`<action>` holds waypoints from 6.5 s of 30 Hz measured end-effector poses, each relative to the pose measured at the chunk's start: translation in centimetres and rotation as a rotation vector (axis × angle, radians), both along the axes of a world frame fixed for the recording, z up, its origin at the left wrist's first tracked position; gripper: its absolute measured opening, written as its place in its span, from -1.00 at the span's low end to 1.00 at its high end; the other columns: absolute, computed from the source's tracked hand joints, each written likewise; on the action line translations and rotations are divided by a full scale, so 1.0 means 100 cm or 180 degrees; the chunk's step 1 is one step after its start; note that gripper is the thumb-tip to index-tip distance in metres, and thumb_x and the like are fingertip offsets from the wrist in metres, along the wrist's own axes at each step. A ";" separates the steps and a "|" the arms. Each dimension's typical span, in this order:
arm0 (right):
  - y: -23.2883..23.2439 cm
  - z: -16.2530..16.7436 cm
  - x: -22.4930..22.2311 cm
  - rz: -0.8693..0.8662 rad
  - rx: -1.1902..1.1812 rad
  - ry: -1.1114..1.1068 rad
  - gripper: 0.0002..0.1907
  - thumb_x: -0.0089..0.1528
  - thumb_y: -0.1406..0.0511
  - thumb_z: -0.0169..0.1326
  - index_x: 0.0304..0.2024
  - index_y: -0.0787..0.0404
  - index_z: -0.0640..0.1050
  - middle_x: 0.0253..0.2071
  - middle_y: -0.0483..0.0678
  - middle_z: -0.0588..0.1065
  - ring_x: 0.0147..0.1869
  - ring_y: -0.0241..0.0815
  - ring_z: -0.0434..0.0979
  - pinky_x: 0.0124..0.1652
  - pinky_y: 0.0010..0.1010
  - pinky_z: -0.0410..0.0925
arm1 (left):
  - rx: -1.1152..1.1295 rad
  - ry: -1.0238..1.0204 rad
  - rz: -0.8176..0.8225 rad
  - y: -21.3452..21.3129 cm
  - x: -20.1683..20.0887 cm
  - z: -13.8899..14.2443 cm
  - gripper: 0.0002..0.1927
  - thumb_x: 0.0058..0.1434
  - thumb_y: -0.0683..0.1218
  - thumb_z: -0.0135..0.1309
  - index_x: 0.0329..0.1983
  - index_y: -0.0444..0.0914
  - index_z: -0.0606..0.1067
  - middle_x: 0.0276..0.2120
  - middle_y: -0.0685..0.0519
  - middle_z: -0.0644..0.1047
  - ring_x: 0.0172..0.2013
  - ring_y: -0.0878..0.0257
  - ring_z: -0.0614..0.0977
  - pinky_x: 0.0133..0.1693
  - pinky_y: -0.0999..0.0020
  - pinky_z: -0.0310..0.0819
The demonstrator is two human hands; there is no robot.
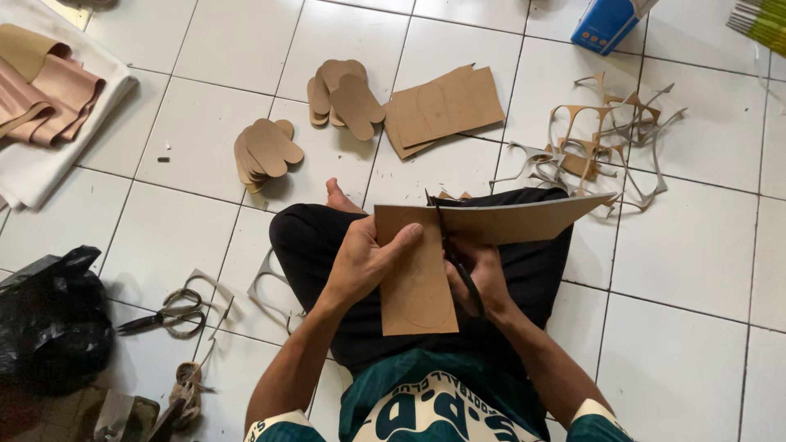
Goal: The person sits cross-legged on the workshop floor and cuts brown cardboard into insole-shaped patterns using scissors, trimming the edges of each piece and setting finished cutouts with a pile of similar cut pieces, with scrap offcuts accumulating nearby.
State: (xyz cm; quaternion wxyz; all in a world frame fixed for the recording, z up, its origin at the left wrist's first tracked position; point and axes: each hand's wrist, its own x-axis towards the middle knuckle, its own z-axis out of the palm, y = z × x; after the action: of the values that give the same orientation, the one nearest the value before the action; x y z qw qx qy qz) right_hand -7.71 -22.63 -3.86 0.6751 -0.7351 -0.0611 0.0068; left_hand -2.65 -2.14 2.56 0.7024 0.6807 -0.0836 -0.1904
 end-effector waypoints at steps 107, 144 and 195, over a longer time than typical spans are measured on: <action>0.019 0.022 0.034 -0.0072 -0.0331 -0.0510 -0.47 0.32 -0.07 0.14 -0.19 0.31 0.61 -0.41 -0.11 0.59 -0.32 -0.37 0.60 -0.29 -0.55 0.42 | -0.2105 0.0124 0.1386 -0.024 0.007 -0.040 -0.23 0.32 -0.27 0.08 0.48 -0.20 -0.05 0.12 -0.18 0.37 0.05 0.04 0.60 0.02 0.15 0.68; 0.023 0.013 0.034 -0.0068 -0.0067 -0.0322 -0.53 0.32 -0.01 0.13 -0.15 0.30 0.61 -0.55 -0.24 0.43 -0.49 -0.49 0.34 -0.46 -0.60 0.18 | -0.1763 0.0459 0.1454 -0.019 0.018 -0.023 -0.65 0.26 -0.20 0.20 0.06 -0.41 0.44 -0.07 -0.10 0.55 -0.08 0.15 0.67 -0.07 0.27 0.70; 0.021 0.014 0.034 -0.0068 -0.0106 -0.0161 -0.58 0.31 0.03 0.17 -0.17 0.28 0.61 -0.59 -0.26 0.39 -0.52 -0.50 0.30 -0.50 -0.59 0.16 | -0.0653 -0.0422 0.0948 -0.007 0.027 -0.006 -0.70 0.30 -0.16 0.20 -0.03 -0.47 0.46 -0.16 -0.10 0.61 -0.18 0.18 0.72 -0.14 0.30 0.74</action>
State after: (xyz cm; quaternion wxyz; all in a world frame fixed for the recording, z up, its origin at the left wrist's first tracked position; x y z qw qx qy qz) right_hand -4.34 -20.57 -2.48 0.6610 -0.7469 -0.0702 -0.0180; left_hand 0.06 -2.81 1.95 0.7814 0.6215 -0.0469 -0.0295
